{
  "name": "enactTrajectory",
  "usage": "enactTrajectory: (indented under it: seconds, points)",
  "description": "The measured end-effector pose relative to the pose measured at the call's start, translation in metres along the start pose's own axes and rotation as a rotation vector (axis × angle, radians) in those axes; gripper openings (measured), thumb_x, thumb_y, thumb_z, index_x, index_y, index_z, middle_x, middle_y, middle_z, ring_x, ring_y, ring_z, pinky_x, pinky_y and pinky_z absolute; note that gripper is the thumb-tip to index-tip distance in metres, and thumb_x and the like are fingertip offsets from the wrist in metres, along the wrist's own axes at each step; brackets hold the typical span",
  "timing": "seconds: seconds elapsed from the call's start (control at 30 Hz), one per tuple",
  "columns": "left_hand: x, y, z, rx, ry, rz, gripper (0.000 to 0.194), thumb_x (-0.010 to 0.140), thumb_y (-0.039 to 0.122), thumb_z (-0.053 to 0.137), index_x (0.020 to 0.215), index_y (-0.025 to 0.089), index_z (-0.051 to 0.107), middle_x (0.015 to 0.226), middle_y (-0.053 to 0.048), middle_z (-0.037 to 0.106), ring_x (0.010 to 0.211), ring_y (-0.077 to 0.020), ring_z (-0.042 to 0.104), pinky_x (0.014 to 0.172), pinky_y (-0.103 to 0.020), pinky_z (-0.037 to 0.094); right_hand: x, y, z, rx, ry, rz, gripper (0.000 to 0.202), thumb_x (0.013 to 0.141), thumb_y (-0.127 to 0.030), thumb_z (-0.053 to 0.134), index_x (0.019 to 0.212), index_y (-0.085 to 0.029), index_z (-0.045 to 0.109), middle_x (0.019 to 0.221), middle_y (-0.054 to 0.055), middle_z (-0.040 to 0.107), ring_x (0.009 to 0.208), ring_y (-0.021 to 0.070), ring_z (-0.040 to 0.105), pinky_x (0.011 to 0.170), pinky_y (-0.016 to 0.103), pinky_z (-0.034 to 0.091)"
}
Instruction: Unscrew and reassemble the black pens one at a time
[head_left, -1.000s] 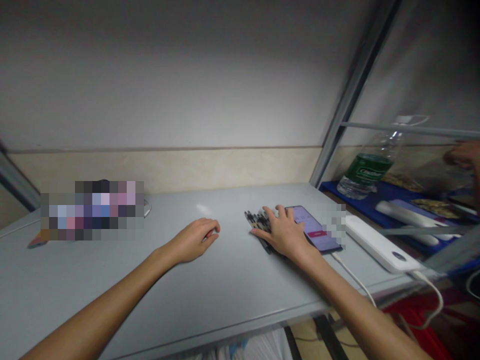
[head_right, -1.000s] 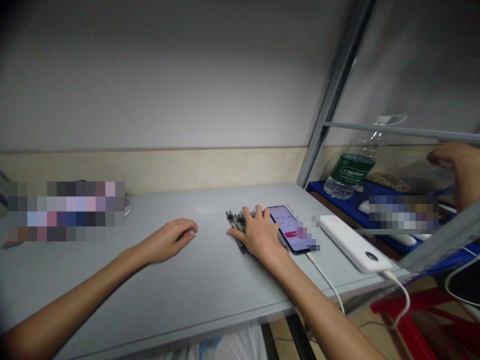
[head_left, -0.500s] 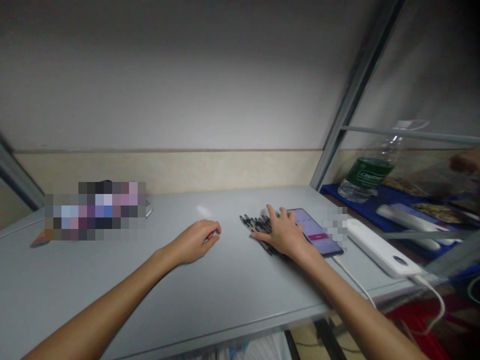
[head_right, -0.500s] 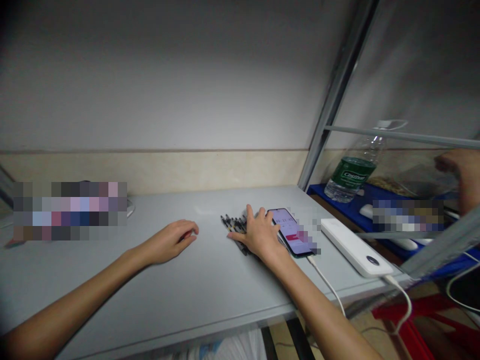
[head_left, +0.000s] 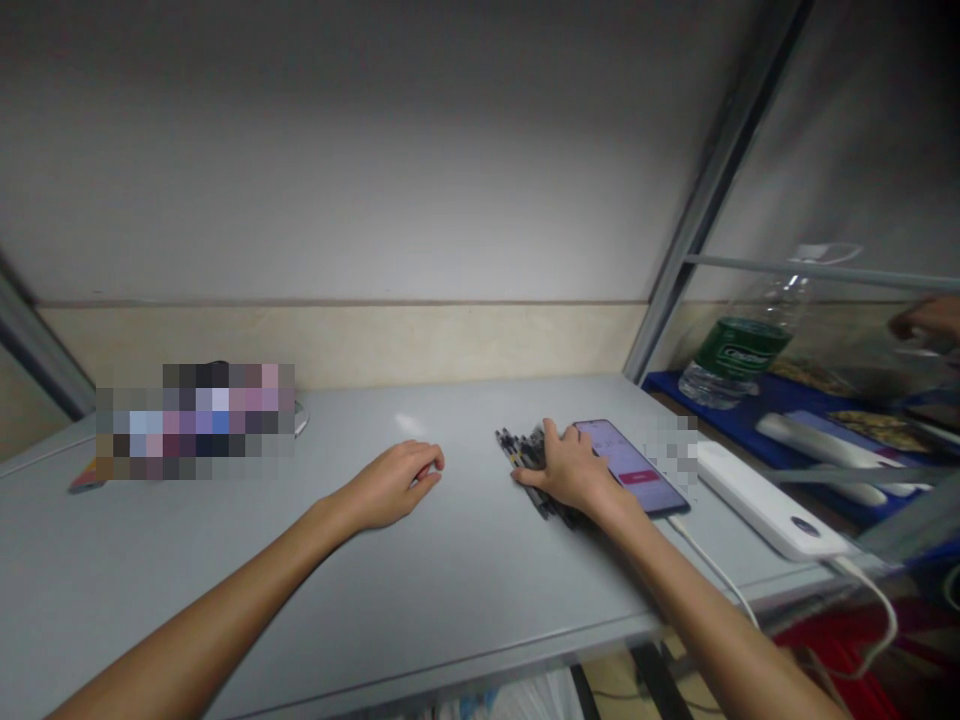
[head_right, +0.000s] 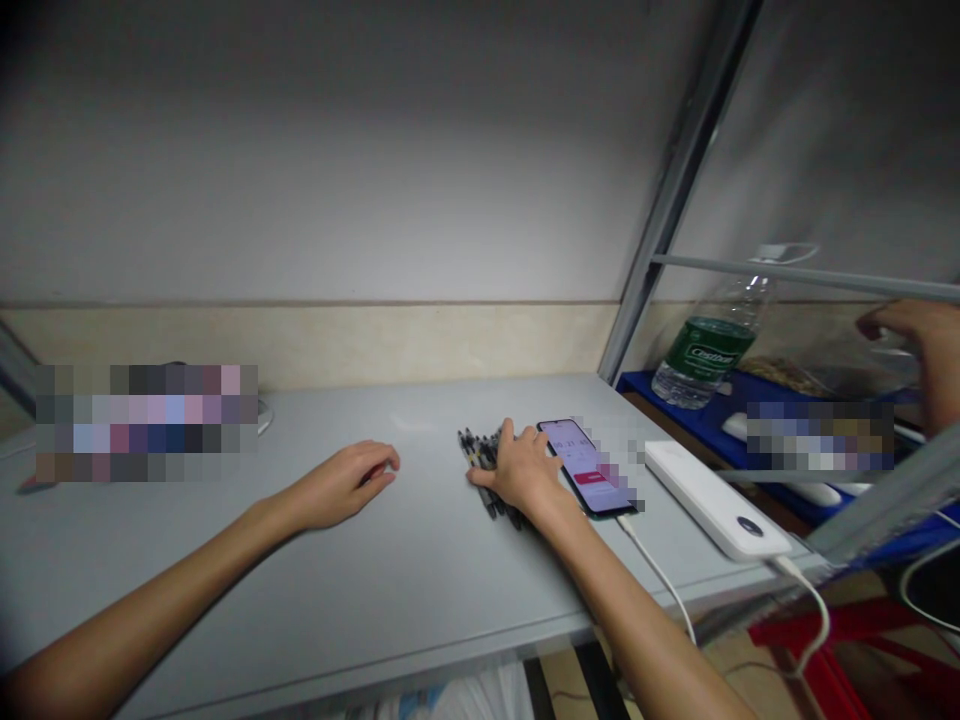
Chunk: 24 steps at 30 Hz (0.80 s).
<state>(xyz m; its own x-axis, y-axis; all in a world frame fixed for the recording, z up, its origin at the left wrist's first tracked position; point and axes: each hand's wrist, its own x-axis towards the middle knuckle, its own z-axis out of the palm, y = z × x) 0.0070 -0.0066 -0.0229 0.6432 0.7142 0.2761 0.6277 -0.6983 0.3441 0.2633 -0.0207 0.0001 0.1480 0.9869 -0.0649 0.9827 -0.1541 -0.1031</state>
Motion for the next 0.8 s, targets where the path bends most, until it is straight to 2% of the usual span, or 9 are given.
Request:
enactTrajectory:
  seconds: [0.13,0.2,0.33,0.6,0.8]
  points:
    - [0.000,0.001,-0.001,-0.002,0.002,0.006,0.015,0.087,0.024,0.041,0.089,0.019,0.055,0.070,0.000,0.052,0.071,-0.0158,0.050,0.069,-0.027,0.038,-0.005,-0.002,0.003,0.042,0.043,-0.105,0.067,0.075,-0.046,0.058,0.129,-0.011,0.037,0.117,0.021,0.045,0.112,0.0360,0.040,0.078,0.040,0.041]
    - [0.000,0.001,-0.001,0.000,0.000,0.006,0.015,0.087,0.024,0.042,0.090,0.020,0.056,0.070,0.000,0.052,0.071,-0.0157,0.050,0.069,-0.027,0.038,-0.008,-0.004,0.005,0.055,0.055,-0.151,0.062,0.077,-0.039,0.056,0.128,-0.010,0.037,0.114,0.021,0.047,0.108,0.0342,0.044,0.077,0.037,0.040]
    - [0.000,0.001,-0.002,0.003,-0.002,0.007,0.013,0.086,0.023,0.042,0.088,0.019,0.055,0.071,0.000,0.052,0.070,-0.0153,0.049,0.069,-0.027,0.038,-0.011,-0.011,0.006,0.047,0.049,-0.205,0.063,0.076,-0.031,0.056,0.130,-0.009,0.034,0.111,0.021,0.049,0.101,0.0332,0.049,0.076,0.036,0.040]
    - [0.000,0.001,-0.001,-0.010,0.005,-0.005,0.014,0.087,0.025,0.042,0.088,0.020,0.055,0.070,-0.001,0.053,0.072,-0.0162,0.051,0.069,-0.027,0.038,-0.010,-0.030,0.010,0.020,0.056,-0.286,0.058,0.070,-0.013,0.052,0.126,-0.011,0.037,0.104,0.019,0.057,0.092,0.0301,0.057,0.069,0.032,0.039]
    - [0.000,0.003,-0.002,-0.008,0.004,-0.001,0.014,0.087,0.024,0.042,0.087,0.019,0.055,0.070,-0.001,0.052,0.070,-0.0158,0.050,0.068,-0.027,0.038,-0.004,-0.030,0.012,0.054,0.066,-0.343,0.050,0.066,-0.014,0.055,0.115,-0.013,0.044,0.089,0.014,0.062,0.079,0.0270,0.060,0.058,0.028,0.035]
